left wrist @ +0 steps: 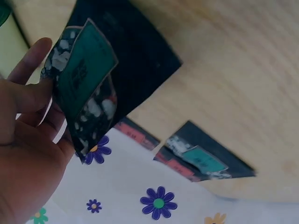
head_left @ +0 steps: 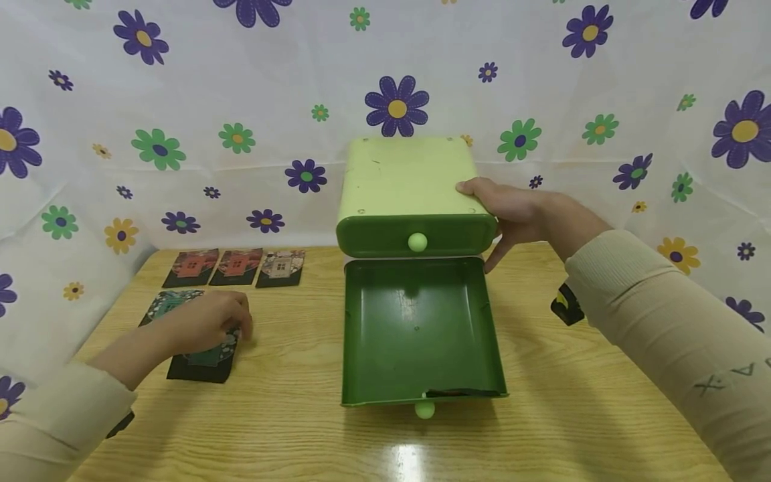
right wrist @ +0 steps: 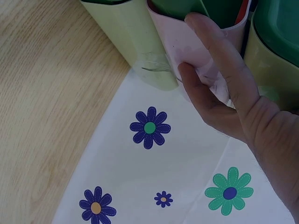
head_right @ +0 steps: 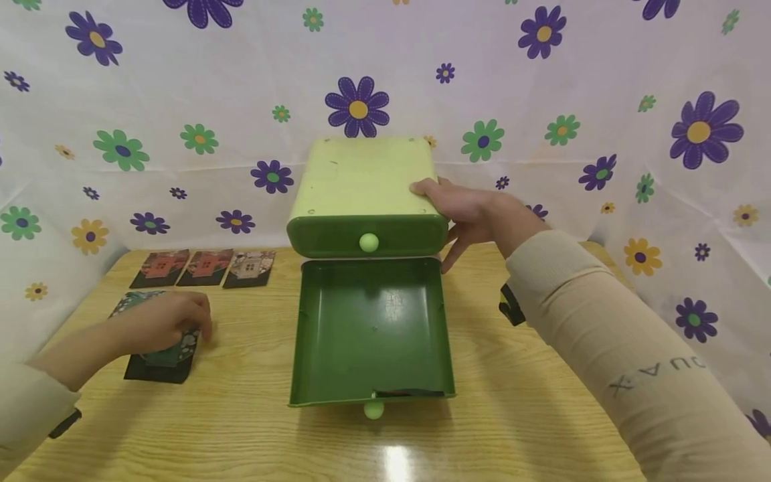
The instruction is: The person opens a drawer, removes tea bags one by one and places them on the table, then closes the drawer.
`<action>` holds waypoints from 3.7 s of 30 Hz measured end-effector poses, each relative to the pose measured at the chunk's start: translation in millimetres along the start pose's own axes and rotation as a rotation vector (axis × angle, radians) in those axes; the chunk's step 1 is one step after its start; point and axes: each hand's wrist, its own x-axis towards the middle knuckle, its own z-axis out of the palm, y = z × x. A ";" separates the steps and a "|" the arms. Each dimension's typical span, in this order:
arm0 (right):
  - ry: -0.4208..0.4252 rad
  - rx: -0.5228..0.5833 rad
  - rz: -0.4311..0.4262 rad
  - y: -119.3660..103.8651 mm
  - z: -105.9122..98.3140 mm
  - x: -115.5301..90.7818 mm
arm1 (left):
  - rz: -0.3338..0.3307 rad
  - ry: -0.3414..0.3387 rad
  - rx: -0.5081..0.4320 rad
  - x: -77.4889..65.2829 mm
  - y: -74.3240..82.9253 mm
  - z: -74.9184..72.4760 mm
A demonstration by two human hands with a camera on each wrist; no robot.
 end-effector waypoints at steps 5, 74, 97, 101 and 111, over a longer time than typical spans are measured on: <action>-0.003 -0.006 0.000 -0.7 0.4 0.1 | 0.017 0.028 0.029 0.8 -2.7 13.4; -0.002 -0.051 -0.023 -0.4 1.5 -1.0 | -0.417 0.024 0.224 -34.2 1.1 65.1; 0.016 -0.038 -0.002 0.0 0.6 0.4 | -0.437 -0.040 0.204 -25.9 -10.6 51.6; 0.008 -0.036 -0.007 0.0 0.3 -0.8 | -0.435 -0.029 0.198 -28.0 -7.8 50.7; 0.001 -0.033 -0.009 -0.6 0.8 -0.5 | -0.370 0.111 0.229 -21.7 15.8 24.8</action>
